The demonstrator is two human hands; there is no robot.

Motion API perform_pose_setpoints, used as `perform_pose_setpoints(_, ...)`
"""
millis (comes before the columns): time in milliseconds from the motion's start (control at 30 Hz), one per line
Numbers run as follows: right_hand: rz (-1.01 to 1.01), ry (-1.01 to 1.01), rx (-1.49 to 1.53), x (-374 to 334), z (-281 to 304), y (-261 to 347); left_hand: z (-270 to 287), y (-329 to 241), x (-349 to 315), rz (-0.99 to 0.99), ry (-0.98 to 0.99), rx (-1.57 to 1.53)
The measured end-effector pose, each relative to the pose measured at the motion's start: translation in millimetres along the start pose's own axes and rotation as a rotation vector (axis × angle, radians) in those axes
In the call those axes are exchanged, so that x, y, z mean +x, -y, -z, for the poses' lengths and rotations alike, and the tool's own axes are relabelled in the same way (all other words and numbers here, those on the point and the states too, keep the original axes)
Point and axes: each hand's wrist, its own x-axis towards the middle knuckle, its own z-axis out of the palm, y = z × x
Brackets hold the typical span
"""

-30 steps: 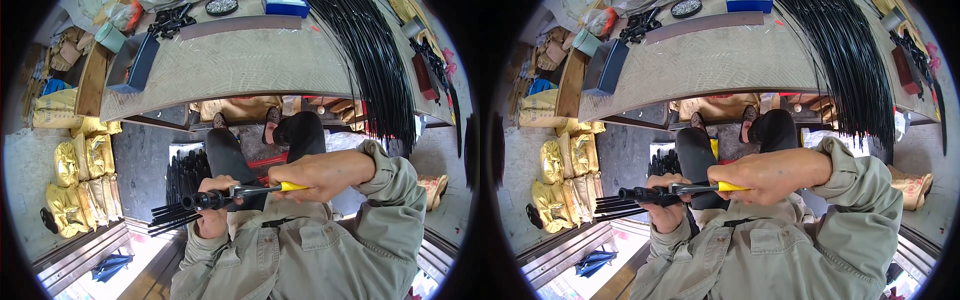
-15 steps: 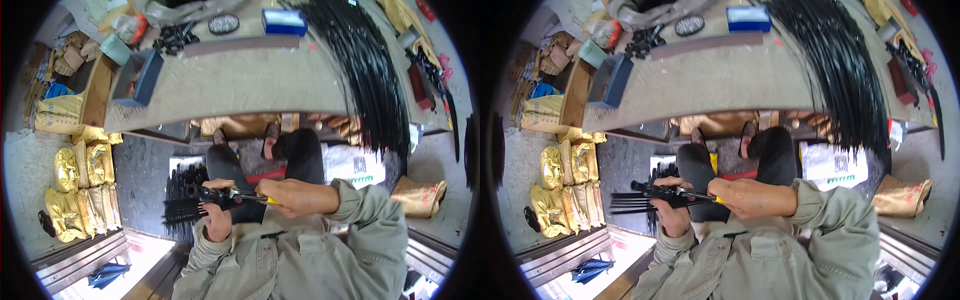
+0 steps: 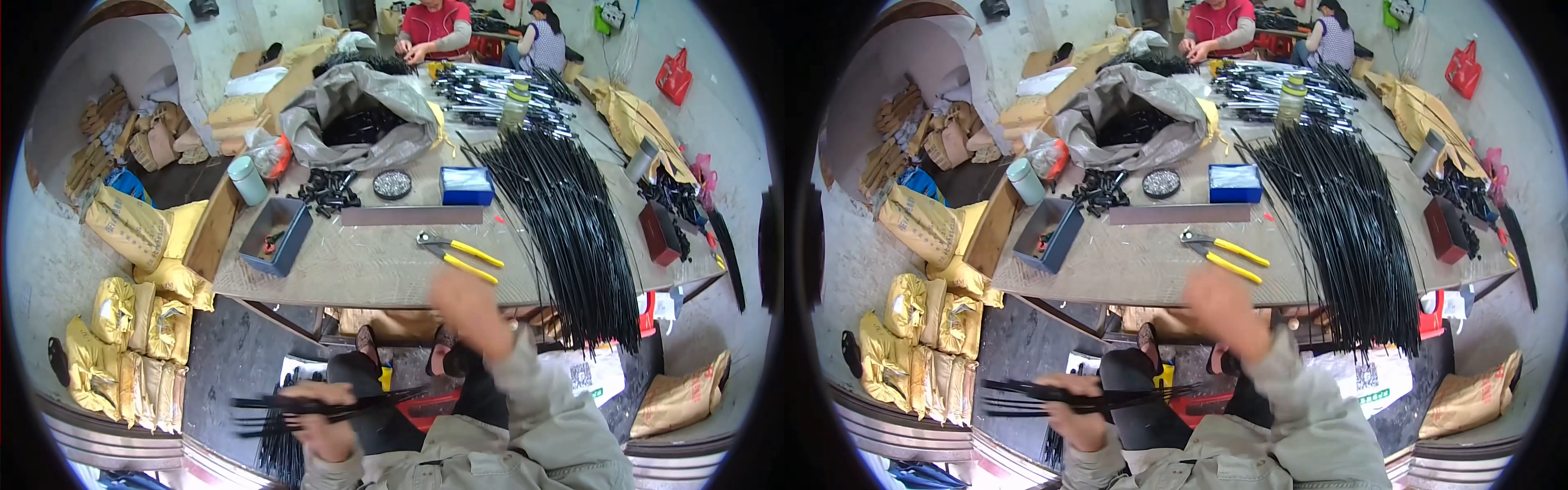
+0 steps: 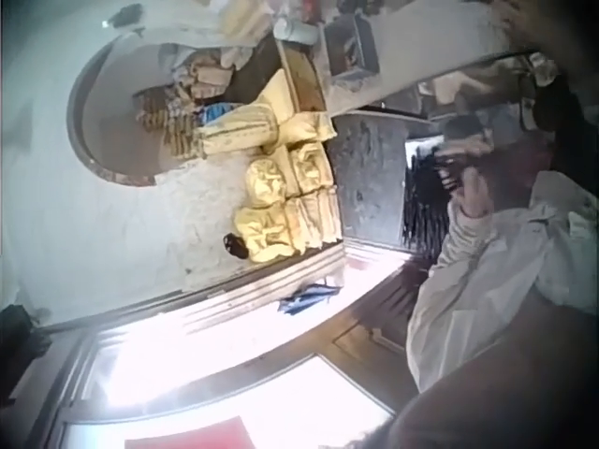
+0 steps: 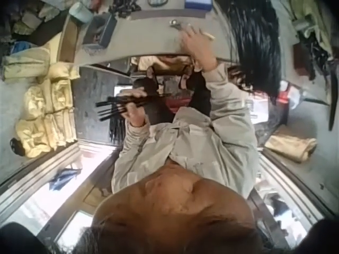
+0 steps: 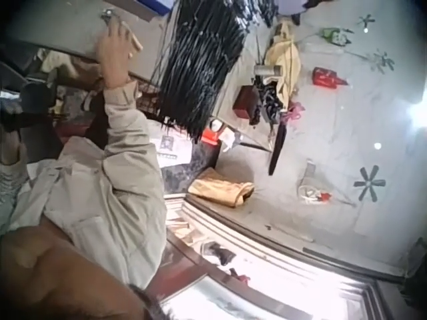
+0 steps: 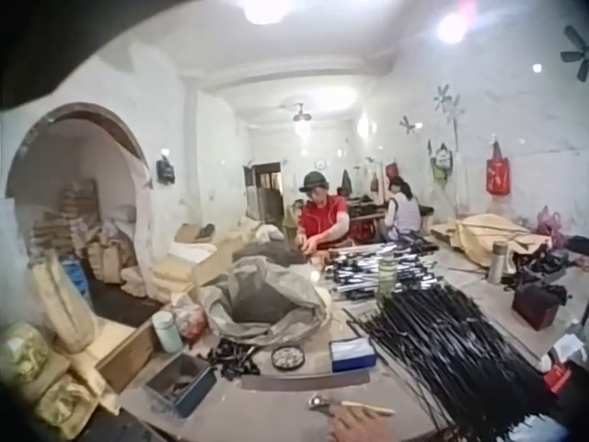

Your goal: Bundling multiple long black rods together, securing them, and cutting them to a specific length using wire cutters.

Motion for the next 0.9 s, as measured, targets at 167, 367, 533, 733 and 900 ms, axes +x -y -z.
perform_pose_setpoints(167,-0.270,0.613,1.316,-64,22,132,52,-42,54,-0.035,-0.181,-0.407)
perform_pose_setpoints(367,-0.490,0.092,1.575,-37,50,120,100,48,33,0.376,-0.467,-0.975)
perform_pose_setpoints(533,-0.377,-0.363,1.638,-43,49,83,46,103,-42,1.040,-0.140,-0.654)
perform_pose_setpoints(733,-0.509,0.053,1.323,-50,-3,95,5,39,-18,0.252,0.651,0.340)
perform_pose_setpoints(900,-0.627,0.211,1.627,-68,-30,117,-16,15,13,0.387,0.649,0.048)
